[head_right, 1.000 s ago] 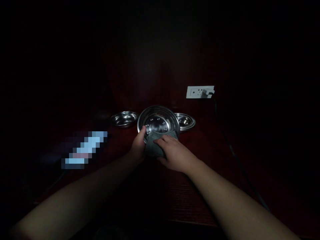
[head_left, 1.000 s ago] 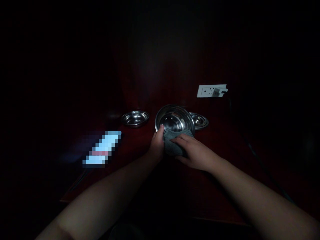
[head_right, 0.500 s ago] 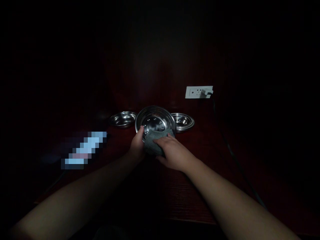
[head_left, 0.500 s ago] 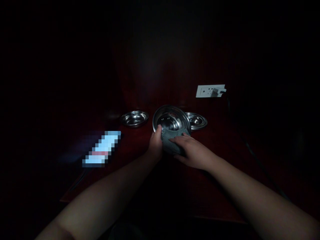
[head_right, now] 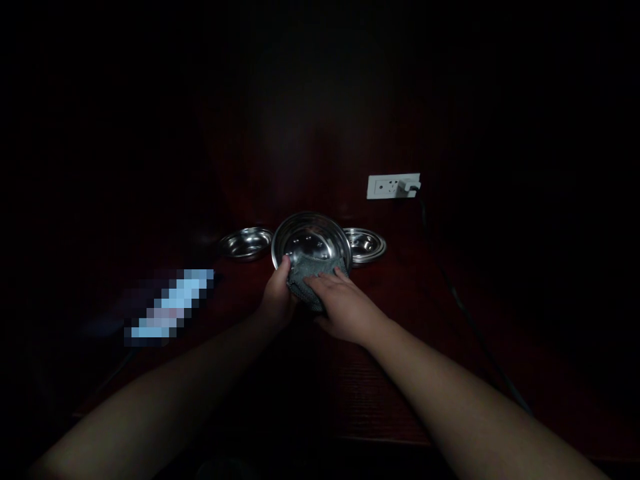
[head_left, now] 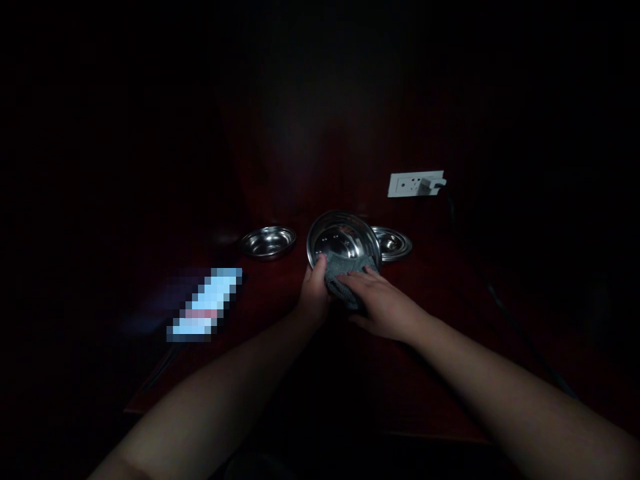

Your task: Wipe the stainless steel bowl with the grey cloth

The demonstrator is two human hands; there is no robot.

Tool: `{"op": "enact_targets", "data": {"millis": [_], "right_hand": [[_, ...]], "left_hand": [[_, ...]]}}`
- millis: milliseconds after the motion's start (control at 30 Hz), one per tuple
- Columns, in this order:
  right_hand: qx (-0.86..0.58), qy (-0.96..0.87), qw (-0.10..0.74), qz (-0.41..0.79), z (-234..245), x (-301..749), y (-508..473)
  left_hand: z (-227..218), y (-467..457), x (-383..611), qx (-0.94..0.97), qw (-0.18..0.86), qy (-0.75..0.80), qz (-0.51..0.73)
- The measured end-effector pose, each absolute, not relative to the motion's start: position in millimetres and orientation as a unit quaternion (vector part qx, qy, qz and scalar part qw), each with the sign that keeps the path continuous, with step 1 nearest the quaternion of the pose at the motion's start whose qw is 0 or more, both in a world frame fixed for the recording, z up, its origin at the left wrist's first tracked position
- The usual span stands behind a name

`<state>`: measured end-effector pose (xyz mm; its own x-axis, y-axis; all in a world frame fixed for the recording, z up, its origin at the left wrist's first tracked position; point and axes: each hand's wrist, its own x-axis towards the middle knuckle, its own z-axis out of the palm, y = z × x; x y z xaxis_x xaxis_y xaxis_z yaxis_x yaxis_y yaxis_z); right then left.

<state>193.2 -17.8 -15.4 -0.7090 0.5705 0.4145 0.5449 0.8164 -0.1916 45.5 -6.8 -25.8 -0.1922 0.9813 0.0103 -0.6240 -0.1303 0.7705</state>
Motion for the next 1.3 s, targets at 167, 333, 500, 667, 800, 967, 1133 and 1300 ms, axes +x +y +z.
{"op": "enact_targets", "data": {"millis": [167,333,500,667,800,967,1133,1300], "right_hand": [[-0.316,-0.914,0.255,0.021,-14,190,-16],[-0.308,-0.913,0.261,0.051,-9,193,-15],[-0.283,-0.917,0.266,0.093,-7,198,-16],[-0.277,-0.910,0.280,0.127,-7,197,-18],[-0.283,-0.902,0.289,0.149,-7,196,-18],[-0.275,-0.896,0.319,0.142,-13,196,-15],[-0.258,-0.899,0.320,0.151,-18,194,-14],[-0.268,-0.902,0.311,0.132,-18,193,-16]], "left_hand": [[-24,-9,45,0.289,0.577,0.339,0.685],[-24,-11,45,0.299,0.570,0.358,0.677],[-24,-13,44,0.330,0.551,0.357,0.678],[-25,-14,43,0.348,0.540,0.332,0.691],[-27,-16,43,0.364,0.543,0.318,0.687],[-27,-15,44,0.378,0.536,0.325,0.681],[-26,-16,45,0.398,0.536,0.316,0.674],[-28,-18,45,0.391,0.561,0.309,0.661]]}}
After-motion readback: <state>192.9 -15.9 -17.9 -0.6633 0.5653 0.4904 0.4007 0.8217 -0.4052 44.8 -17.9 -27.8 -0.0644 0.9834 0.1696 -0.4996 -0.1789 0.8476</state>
